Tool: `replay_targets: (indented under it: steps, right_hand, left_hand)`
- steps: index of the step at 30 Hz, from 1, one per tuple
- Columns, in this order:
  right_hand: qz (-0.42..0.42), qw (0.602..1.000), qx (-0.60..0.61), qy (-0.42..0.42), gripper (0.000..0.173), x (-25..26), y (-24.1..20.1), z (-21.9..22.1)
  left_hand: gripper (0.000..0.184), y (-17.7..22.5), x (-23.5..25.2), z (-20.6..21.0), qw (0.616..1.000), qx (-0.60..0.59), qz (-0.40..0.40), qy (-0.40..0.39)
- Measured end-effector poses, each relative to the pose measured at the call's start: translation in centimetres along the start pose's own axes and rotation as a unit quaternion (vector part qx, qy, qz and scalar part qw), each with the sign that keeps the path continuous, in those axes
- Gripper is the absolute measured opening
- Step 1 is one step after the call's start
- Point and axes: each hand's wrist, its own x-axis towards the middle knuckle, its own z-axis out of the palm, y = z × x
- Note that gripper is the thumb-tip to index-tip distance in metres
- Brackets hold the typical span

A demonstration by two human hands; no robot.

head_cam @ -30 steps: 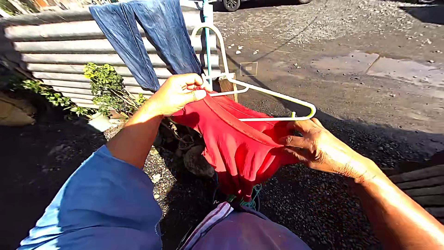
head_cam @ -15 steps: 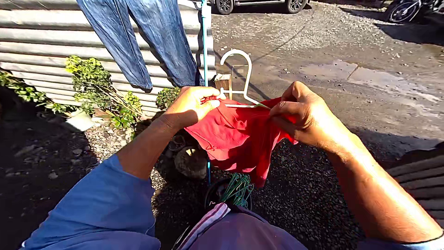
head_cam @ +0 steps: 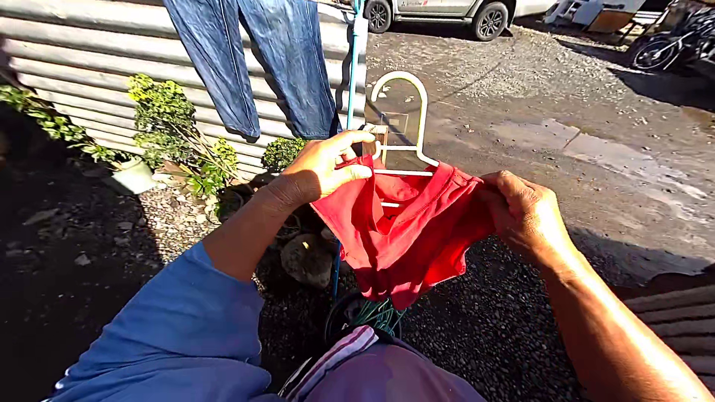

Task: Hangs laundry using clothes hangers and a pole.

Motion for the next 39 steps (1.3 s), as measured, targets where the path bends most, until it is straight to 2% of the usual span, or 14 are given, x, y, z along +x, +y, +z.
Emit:
replay_targets:
  steps: [2, 6, 9, 12, 14, 18, 21, 23, 26, 27, 29, 32, 36, 39]
  right_hand:
    - [0.015, 1.0, 0.013, 0.003, 0.023, -0.1, 0.2, 0.1]
    - [0.002, 0.992, 0.127, -0.025, 0.03, -0.4, 2.3, 0.8]
    - [0.003, 0.973, 0.226, -0.057, 0.03, -0.5, 3.4, 1.8]
    - [-0.025, 0.974, 0.212, -0.075, 0.039, 0.0, 2.1, 3.1]
    - [-0.05, 0.973, 0.214, -0.066, 0.036, 0.0, 1.2, 4.5]
    - [-0.055, 0.969, 0.235, -0.053, 0.035, -0.3, -0.7, 6.0]
    - [-0.091, 0.971, 0.221, 0.007, 0.037, 1.3, -3.0, 5.4]
    - [-0.09, 0.968, 0.235, -0.006, 0.038, 1.6, -4.2, 6.6]
    - [-0.04, 0.949, 0.296, -0.098, 0.038, 0.5, -5.0, 10.2]
    - [-0.03, 0.941, 0.317, -0.113, 0.036, 0.9, -5.4, 11.0]
    - [-0.006, 0.927, 0.357, -0.113, 0.031, 1.8, -6.6, 12.2]
    - [0.005, 0.914, 0.395, -0.095, 0.028, 3.3, -10.0, 13.8]
    - [0.023, 0.897, 0.429, -0.104, 0.027, 3.8, -14.4, 16.4]
    - [0.067, 0.869, 0.463, -0.163, 0.026, 3.5, -16.1, 18.4]
  left_hand:
    - [0.026, -0.3, -0.4, -0.1, 0.998, 0.066, -0.004, 0.009]
    - [0.031, -0.9, -1.9, 0.5, 0.989, 0.083, 0.062, 0.107]
    - [0.031, -1.2, -3.0, 0.4, 0.98, 0.109, 0.065, 0.152]
    - [0.029, -1.9, -3.8, 0.2, 0.977, 0.117, 0.057, 0.169]
    - [0.029, -2.9, -4.3, -0.5, 0.977, 0.122, 0.059, 0.163]
    - [0.034, -4.5, -6.0, -1.6, 0.988, 0.124, 0.018, 0.092]
    - [0.043, -3.2, -6.4, -4.0, 0.967, 0.152, 0.071, 0.191]
    - [0.048, -3.7, -7.1, -4.6, 0.953, 0.164, 0.089, 0.239]
    - [0.039, -8.1, -11.1, -3.7, 0.985, 0.126, -0.001, 0.113]
    - [0.039, -8.7, -11.7, -3.9, 0.986, 0.121, -0.029, 0.108]
    - [0.043, -8.5, -11.9, -4.9, 0.975, 0.149, -0.063, 0.15]
    - [0.058, -6.2, -11.5, -5.5, 0.97, 0.134, -0.085, 0.186]
    - [0.045, -5.1, -11.1, -3.7, 0.946, 0.088, -0.098, 0.297]
    - [0.041, -7.1, -12.5, -2.9, 0.937, 0.092, -0.119, 0.315]
